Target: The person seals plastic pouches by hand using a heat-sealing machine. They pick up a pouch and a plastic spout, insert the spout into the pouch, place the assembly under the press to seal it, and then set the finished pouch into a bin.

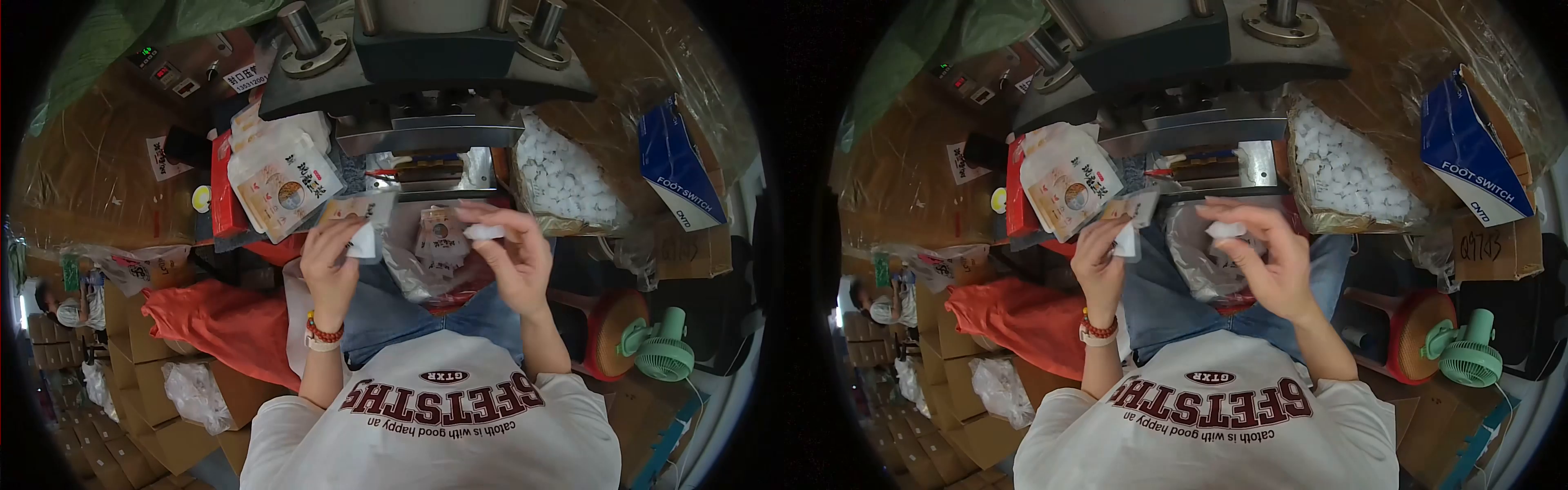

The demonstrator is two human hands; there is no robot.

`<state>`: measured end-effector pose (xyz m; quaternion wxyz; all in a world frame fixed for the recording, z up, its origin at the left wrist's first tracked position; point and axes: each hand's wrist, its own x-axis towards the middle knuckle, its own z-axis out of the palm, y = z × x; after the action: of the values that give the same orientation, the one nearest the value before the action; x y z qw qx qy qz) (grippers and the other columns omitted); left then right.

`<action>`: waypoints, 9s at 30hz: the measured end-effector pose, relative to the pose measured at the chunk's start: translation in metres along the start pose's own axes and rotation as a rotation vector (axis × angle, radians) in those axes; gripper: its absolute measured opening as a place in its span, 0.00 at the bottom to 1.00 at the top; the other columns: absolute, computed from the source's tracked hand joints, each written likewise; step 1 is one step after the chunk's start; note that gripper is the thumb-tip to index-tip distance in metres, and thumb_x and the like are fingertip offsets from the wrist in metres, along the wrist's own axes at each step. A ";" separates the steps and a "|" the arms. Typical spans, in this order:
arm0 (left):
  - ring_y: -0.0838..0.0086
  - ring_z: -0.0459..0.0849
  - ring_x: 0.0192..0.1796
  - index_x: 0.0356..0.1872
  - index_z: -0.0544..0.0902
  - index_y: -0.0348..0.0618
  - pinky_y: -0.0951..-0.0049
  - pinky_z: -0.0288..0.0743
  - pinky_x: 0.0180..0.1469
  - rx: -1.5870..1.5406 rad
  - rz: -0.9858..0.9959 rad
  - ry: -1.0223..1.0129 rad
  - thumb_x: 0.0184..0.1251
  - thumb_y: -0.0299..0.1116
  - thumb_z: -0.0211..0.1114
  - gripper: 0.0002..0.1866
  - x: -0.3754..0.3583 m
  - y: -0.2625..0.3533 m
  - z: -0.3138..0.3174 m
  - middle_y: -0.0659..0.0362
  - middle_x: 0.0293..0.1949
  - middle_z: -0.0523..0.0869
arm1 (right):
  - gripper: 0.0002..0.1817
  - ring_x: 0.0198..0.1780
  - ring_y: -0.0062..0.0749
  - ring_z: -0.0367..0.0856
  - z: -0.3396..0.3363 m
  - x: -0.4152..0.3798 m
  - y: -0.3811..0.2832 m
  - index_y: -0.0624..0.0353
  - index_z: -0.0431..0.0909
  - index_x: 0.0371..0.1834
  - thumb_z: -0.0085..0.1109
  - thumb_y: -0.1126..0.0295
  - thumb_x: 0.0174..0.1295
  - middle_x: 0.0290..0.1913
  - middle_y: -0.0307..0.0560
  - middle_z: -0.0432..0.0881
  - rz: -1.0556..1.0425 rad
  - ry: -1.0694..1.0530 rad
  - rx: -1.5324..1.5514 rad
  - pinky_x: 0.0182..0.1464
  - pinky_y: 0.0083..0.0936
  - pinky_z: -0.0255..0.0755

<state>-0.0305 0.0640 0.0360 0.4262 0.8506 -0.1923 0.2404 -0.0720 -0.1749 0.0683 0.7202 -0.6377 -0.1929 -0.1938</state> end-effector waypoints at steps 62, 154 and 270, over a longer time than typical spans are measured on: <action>0.76 0.86 0.38 0.41 0.84 0.30 0.76 0.79 0.40 -1.092 -0.942 -0.413 0.66 0.34 0.67 0.13 0.033 0.001 0.080 0.55 0.39 0.88 | 0.15 0.49 0.48 0.76 -0.073 0.040 -0.002 0.63 0.76 0.53 0.57 0.71 0.64 0.45 0.53 0.80 0.019 0.131 -1.196 0.49 0.37 0.71; 0.80 0.84 0.28 0.41 0.85 0.36 0.77 0.76 0.31 -0.125 -0.631 -0.694 0.61 0.28 0.67 0.09 0.005 0.020 0.040 0.57 0.33 0.88 | 0.17 0.40 0.43 0.79 0.003 0.031 -0.008 0.64 0.82 0.44 0.69 0.74 0.49 0.43 0.49 0.83 -0.258 -0.270 -0.886 0.46 0.34 0.74; 0.82 0.84 0.29 0.33 0.87 0.34 0.80 0.75 0.33 -0.704 -0.742 -0.516 0.66 0.34 0.68 0.11 -0.015 -0.010 0.074 0.59 0.28 0.88 | 0.17 0.51 0.47 0.78 -0.029 0.022 0.004 0.65 0.78 0.51 0.63 0.70 0.59 0.46 0.53 0.81 0.103 -0.033 -0.848 0.52 0.33 0.71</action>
<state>-0.0190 0.0114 -0.0172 0.6791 0.6990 -0.0471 -0.2192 -0.0502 -0.2042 0.0737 0.3998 -0.8892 -0.0754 -0.2094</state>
